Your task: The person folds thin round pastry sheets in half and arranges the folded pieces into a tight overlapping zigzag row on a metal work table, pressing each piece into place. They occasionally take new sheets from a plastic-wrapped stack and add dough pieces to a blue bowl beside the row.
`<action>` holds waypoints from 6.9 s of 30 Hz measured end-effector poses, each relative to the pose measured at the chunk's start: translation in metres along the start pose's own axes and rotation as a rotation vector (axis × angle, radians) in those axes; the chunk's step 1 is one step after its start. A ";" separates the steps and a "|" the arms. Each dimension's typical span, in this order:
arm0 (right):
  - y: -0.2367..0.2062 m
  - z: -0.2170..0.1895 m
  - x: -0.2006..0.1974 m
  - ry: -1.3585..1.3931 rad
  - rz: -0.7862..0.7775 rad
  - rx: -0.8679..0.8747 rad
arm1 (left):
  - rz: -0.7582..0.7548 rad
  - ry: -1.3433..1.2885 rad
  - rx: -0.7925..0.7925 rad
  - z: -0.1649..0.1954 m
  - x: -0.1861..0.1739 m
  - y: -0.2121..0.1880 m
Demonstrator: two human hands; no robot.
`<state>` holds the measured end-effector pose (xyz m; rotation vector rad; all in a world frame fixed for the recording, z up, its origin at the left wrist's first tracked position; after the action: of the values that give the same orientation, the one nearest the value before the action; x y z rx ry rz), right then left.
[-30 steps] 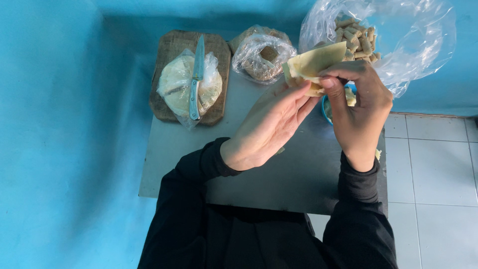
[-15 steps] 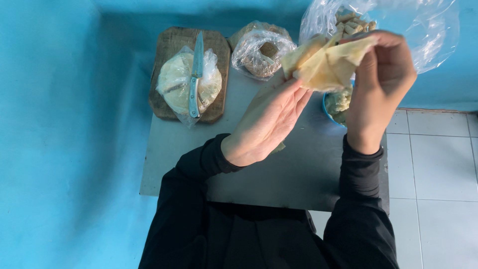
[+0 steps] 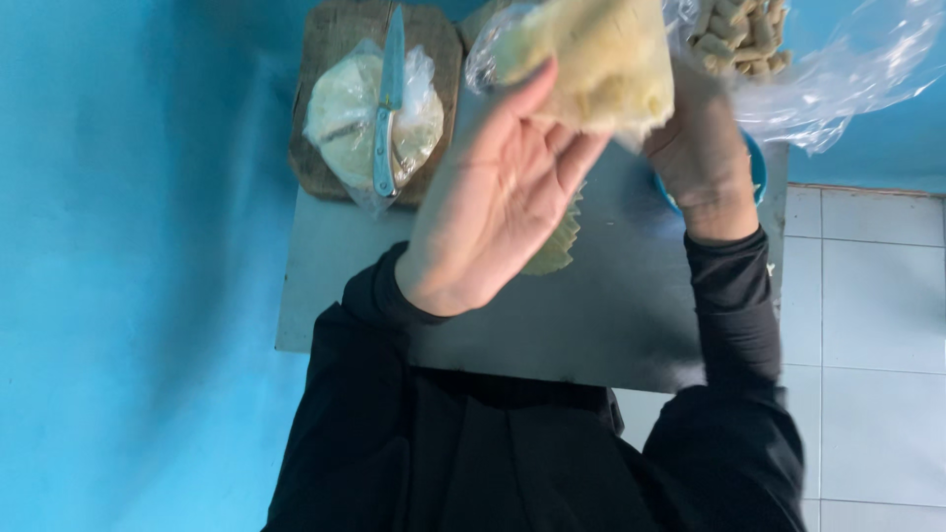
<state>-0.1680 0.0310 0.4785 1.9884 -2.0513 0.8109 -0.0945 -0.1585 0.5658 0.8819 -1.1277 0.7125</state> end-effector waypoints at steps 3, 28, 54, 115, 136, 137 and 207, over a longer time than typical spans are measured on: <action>-0.003 0.046 0.012 -0.491 -0.287 0.031 | -0.019 0.032 0.072 0.021 0.004 -0.004; -0.121 0.143 0.047 -1.688 -0.556 -1.062 | 0.204 -0.130 -0.029 0.025 0.002 -0.019; -0.167 -0.017 0.071 -1.478 -0.039 -1.367 | -0.044 0.109 -0.099 -0.001 0.005 -0.009; -0.095 0.131 0.050 -1.708 -0.493 -0.997 | -0.035 0.208 0.171 0.037 -0.022 -0.005; -0.104 0.176 0.036 -1.798 -0.415 -1.196 | -0.094 0.161 0.035 0.031 -0.027 0.001; -0.096 0.175 0.031 -1.772 -0.381 -1.115 | -0.095 0.166 0.032 0.031 -0.027 0.001; -0.083 0.137 0.009 -1.509 -0.198 -0.426 | 0.065 1.837 -0.130 0.006 -0.157 -0.067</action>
<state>-0.0557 -0.0411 0.3897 2.6417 -2.0241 -1.5138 -0.0851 -0.2033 0.4016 -0.1435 0.4632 1.0549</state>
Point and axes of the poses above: each hand's wrist, its own y-axis towards the middle knuckle, its own x-axis out of the palm, z = x × y, the point moved 9 cm from there along y, towards the middle knuckle, and after that the axes turned 7 degrees about -y, right-handed, at the moved point
